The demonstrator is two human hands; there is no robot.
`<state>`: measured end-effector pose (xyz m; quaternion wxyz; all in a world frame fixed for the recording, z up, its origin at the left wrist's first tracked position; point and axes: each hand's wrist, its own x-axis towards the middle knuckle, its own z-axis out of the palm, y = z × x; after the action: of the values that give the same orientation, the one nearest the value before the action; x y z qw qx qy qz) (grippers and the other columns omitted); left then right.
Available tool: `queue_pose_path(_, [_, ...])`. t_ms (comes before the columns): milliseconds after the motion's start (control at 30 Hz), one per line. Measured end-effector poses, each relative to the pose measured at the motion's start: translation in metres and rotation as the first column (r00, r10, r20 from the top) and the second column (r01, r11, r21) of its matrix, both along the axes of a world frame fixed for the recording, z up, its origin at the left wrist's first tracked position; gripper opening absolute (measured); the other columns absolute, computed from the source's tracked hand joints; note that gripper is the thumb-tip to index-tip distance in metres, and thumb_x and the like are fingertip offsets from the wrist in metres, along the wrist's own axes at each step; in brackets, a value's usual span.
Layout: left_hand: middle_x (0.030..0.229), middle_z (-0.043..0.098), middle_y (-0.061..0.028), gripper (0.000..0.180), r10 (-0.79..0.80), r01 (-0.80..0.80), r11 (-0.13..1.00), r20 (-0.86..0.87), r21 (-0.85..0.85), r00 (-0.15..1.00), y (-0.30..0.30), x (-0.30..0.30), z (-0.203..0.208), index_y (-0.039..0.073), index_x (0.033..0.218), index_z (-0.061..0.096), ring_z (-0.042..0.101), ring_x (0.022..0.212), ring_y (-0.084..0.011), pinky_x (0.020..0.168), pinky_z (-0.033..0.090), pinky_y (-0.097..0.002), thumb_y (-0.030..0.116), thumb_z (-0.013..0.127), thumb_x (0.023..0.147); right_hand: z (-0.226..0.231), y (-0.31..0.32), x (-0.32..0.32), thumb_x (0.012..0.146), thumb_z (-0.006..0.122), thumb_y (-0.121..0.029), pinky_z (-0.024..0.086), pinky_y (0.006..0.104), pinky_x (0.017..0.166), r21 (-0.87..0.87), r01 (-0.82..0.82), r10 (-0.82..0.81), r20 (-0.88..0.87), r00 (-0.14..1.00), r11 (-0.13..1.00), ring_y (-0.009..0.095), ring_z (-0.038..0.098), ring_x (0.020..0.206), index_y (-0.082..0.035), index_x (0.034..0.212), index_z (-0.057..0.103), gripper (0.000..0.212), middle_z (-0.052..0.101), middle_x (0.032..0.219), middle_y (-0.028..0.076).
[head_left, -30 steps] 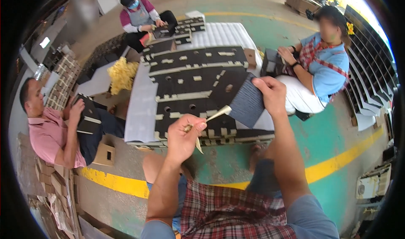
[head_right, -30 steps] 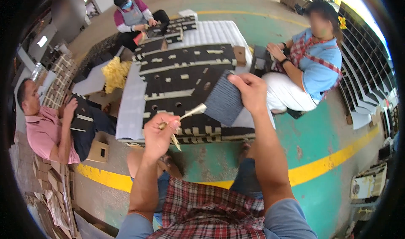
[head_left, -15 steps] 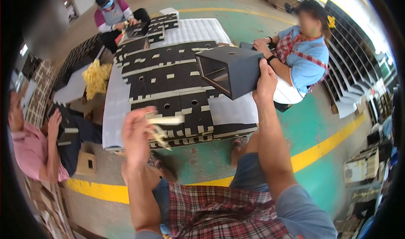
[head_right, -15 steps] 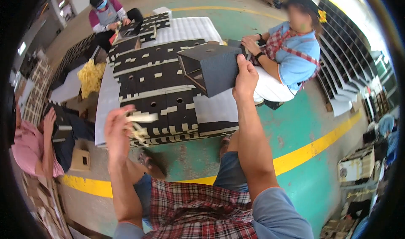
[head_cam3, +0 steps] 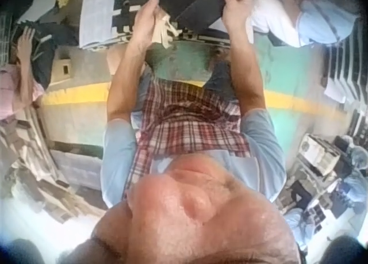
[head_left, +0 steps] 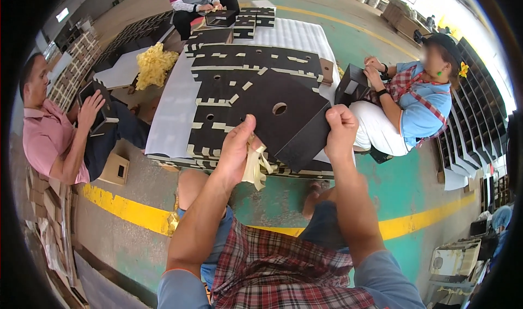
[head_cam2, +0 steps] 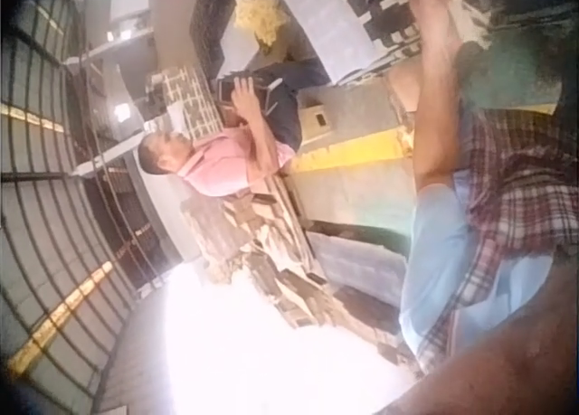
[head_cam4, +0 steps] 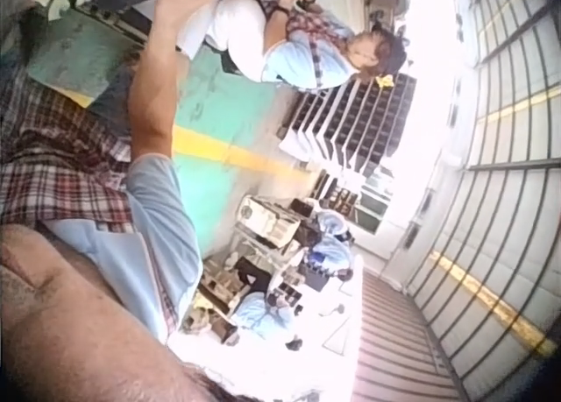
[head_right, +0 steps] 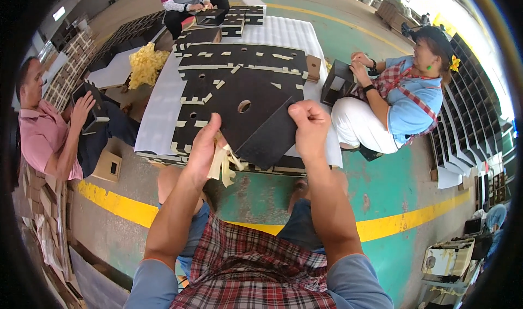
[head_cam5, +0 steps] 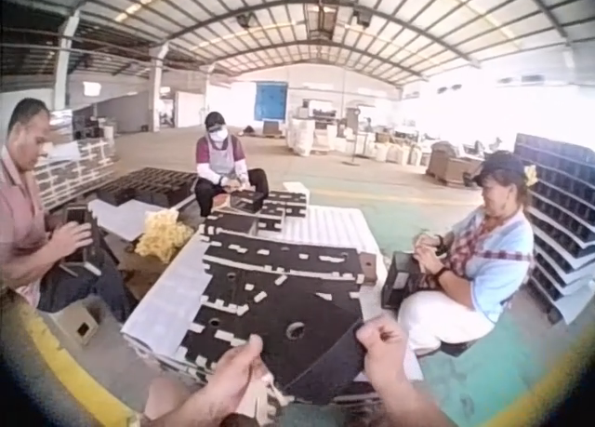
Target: Assembling small black boxes by applying yellow adhesive strips to their joints and edges.
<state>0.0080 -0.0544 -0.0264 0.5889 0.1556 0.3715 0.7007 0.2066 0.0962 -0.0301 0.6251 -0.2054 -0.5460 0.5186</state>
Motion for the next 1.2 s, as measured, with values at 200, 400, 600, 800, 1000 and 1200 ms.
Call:
queue_pose_path(200, [0.085, 0.069, 0.0013, 0.019, 0.029, -0.028, 0.988, -0.003, 0.152, 1.000, -0.009, -0.005, 0.018, 0.009, 0.104, 0.072, 0.061, 0.065, -0.0058, 0.058, 0.051, -0.0257, 0.028, 0.075, 0.099, 0.002, 0.011, 0.013, 0.103, 0.061, -0.055, 0.042, 0.0230, 0.070, -0.171, -0.498, 0.520, 0.125, 0.845, 0.850, 0.006, 0.058, 0.080, -0.005, 0.105, 0.071, 0.051, 0.069, 0.089, -0.001])
queue_pose_path(400, [0.101, 0.074, -0.0010, 0.021, -0.112, 0.171, 0.985, -0.666, 0.023, 0.737, -0.018, 0.006, 0.009, -0.001, 0.114, 0.074, 0.064, 0.089, -0.0059, 0.080, 0.053, -0.0240, 0.010, 0.076, 0.096, 0.036, -0.004, 0.012, 0.105, 0.063, -0.044, 0.055, 0.0292, 0.091, -0.376, -0.587, 0.636, 0.009, 0.772, 0.717, 0.012, 0.069, 0.103, -0.002, 0.133, 0.064, 0.051, 0.073, 0.115, 0.006])
queue_pose_path(600, [0.096, 0.069, 0.0009, 0.023, 0.067, 0.016, 0.995, -0.772, 0.100, 0.633, -0.007, 0.002, 0.003, 0.000, 0.117, 0.072, 0.060, 0.083, -0.0069, 0.076, 0.051, -0.0233, 0.006, 0.076, 0.095, 0.025, -0.004, 0.004, 0.102, 0.071, -0.021, 0.056, 0.0282, 0.086, -0.383, -0.438, 0.495, 0.062, 0.867, 0.814, 0.009, 0.069, 0.096, -0.003, 0.125, 0.068, 0.029, 0.074, 0.111, 0.003])
queue_pose_path(800, [0.086, 0.064, -0.0006, 0.043, 0.319, -0.271, 0.931, -0.905, 0.243, 0.282, 0.002, 0.001, 0.011, 0.006, 0.133, 0.063, 0.057, 0.075, -0.0081, 0.072, 0.050, -0.0248, 0.006, 0.073, 0.091, 0.022, -0.017, 0.007, 0.097, 0.076, -0.030, 0.054, 0.0302, 0.077, -0.134, -0.201, 0.241, 0.552, 0.798, 0.970, 0.012, 0.066, 0.084, 0.002, 0.114, 0.068, 0.037, 0.076, 0.099, 0.011])
queue_pose_path(1000, [0.088, 0.070, -0.0095, 0.037, 0.158, -0.334, 0.936, -0.981, 0.112, 0.114, 0.004, 0.006, 0.013, 0.004, 0.122, 0.068, 0.065, 0.072, -0.0162, 0.070, 0.055, -0.0314, 0.014, 0.075, 0.088, 0.025, -0.030, -0.004, 0.098, 0.076, -0.026, 0.055, 0.0291, 0.078, -0.140, -0.221, 0.258, 0.657, 0.709, 0.965, 0.007, 0.063, 0.086, 0.001, 0.114, 0.067, 0.033, 0.074, 0.095, 0.004])
queue_pose_path(1200, [0.083, 0.072, -0.0113, 0.031, 0.120, -0.350, 0.929, -0.993, 0.120, -0.021, 0.000, 0.005, 0.010, 0.002, 0.118, 0.068, 0.065, 0.070, -0.0138, 0.069, 0.054, -0.0305, 0.011, 0.072, 0.089, 0.021, -0.037, -0.010, 0.096, 0.076, -0.033, 0.055, 0.0360, 0.074, -0.026, -0.194, 0.160, 0.680, 0.716, 0.981, 0.023, 0.067, 0.082, 0.001, 0.107, 0.067, 0.037, 0.073, 0.090, 0.014])
